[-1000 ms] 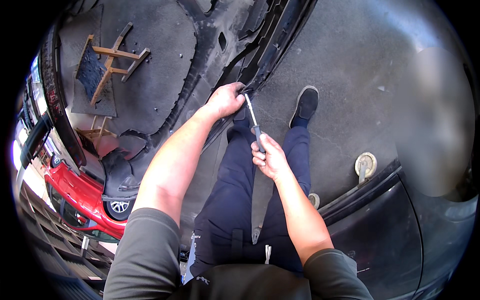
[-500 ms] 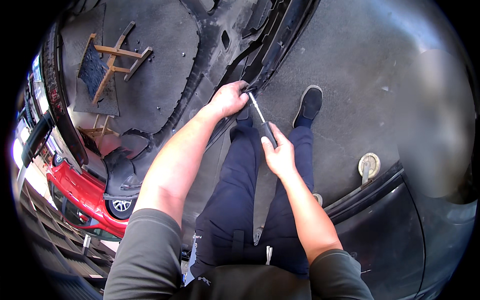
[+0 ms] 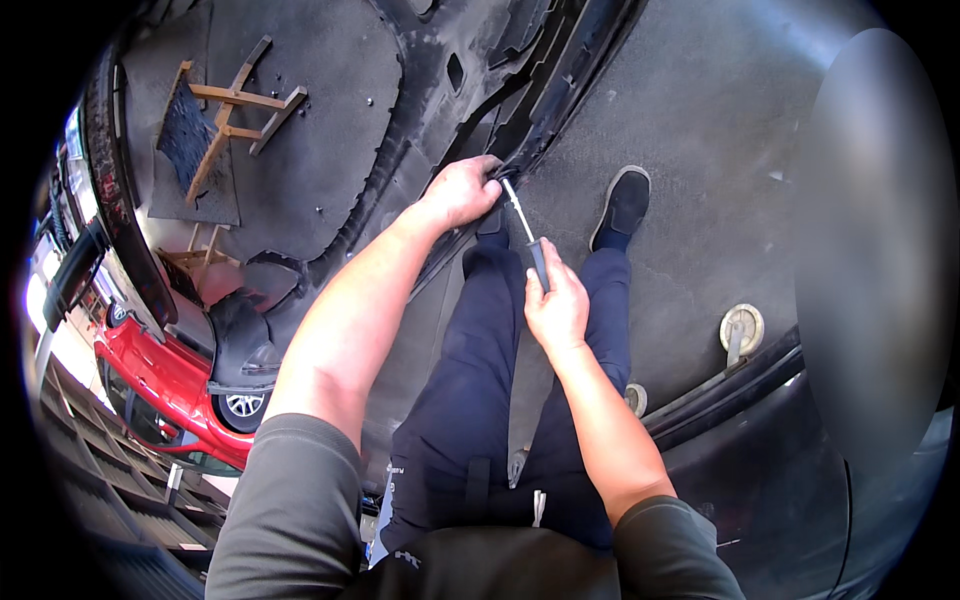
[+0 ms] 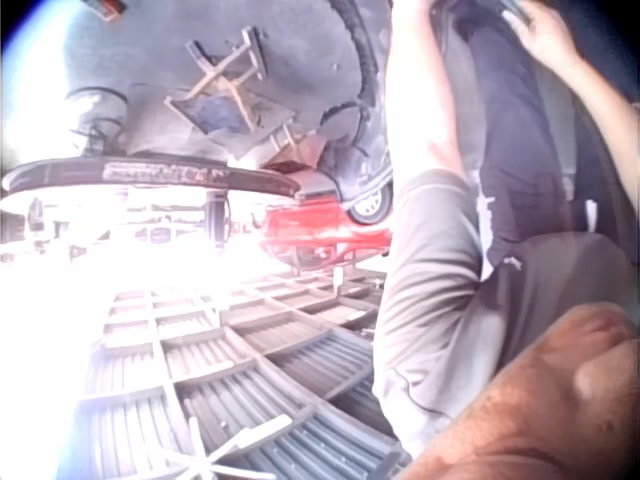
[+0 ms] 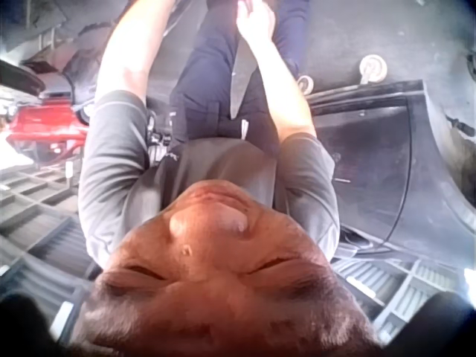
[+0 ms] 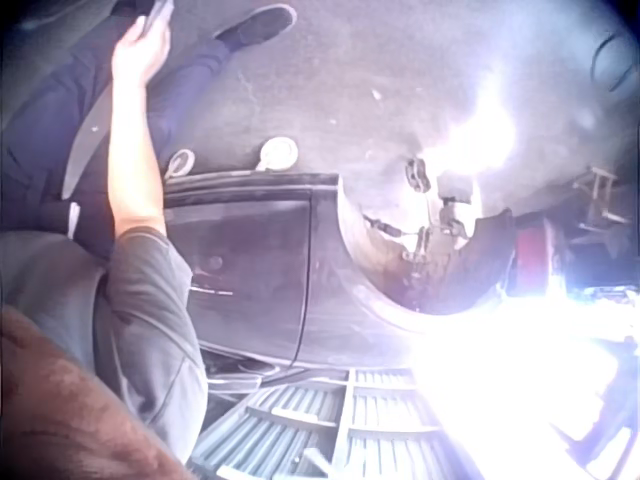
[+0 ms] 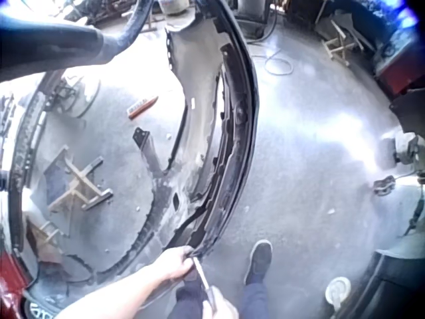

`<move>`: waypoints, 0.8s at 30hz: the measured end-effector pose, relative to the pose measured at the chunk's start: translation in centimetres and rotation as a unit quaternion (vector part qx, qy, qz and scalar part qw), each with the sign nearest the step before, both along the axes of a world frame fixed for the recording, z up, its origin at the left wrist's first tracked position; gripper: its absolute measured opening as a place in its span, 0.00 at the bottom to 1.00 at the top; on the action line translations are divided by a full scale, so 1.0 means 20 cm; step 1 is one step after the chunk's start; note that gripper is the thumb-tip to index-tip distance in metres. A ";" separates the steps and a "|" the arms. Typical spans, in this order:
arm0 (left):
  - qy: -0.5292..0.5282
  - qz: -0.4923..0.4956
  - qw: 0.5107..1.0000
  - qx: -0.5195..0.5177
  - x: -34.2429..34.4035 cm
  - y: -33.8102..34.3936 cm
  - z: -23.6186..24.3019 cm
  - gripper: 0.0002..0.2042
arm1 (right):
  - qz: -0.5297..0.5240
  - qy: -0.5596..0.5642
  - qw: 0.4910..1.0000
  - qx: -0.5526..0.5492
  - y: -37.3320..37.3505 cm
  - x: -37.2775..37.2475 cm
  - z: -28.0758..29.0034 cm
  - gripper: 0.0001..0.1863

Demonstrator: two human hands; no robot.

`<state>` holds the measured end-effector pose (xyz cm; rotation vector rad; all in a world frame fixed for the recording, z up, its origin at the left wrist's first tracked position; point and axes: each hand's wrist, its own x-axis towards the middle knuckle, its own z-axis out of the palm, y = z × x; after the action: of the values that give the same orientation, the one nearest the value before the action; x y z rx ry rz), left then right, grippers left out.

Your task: The person unscrews fasteners from a car bumper with a screwdriver, walks to a tool case on a workbench to deposit hardware, and removes additional screws from another bumper section.

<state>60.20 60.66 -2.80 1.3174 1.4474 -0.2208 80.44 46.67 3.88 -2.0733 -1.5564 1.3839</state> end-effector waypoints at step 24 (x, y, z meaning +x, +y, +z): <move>0.011 0.027 1.000 0.004 0.00 -0.06 -0.05 0.21 | -0.159 0.194 0.964 -0.092 -0.01 -0.04 -0.05 0.24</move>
<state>60.29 59.39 -3.78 1.2844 1.5019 -0.1956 79.71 46.54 2.85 -1.8880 -0.9262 1.7240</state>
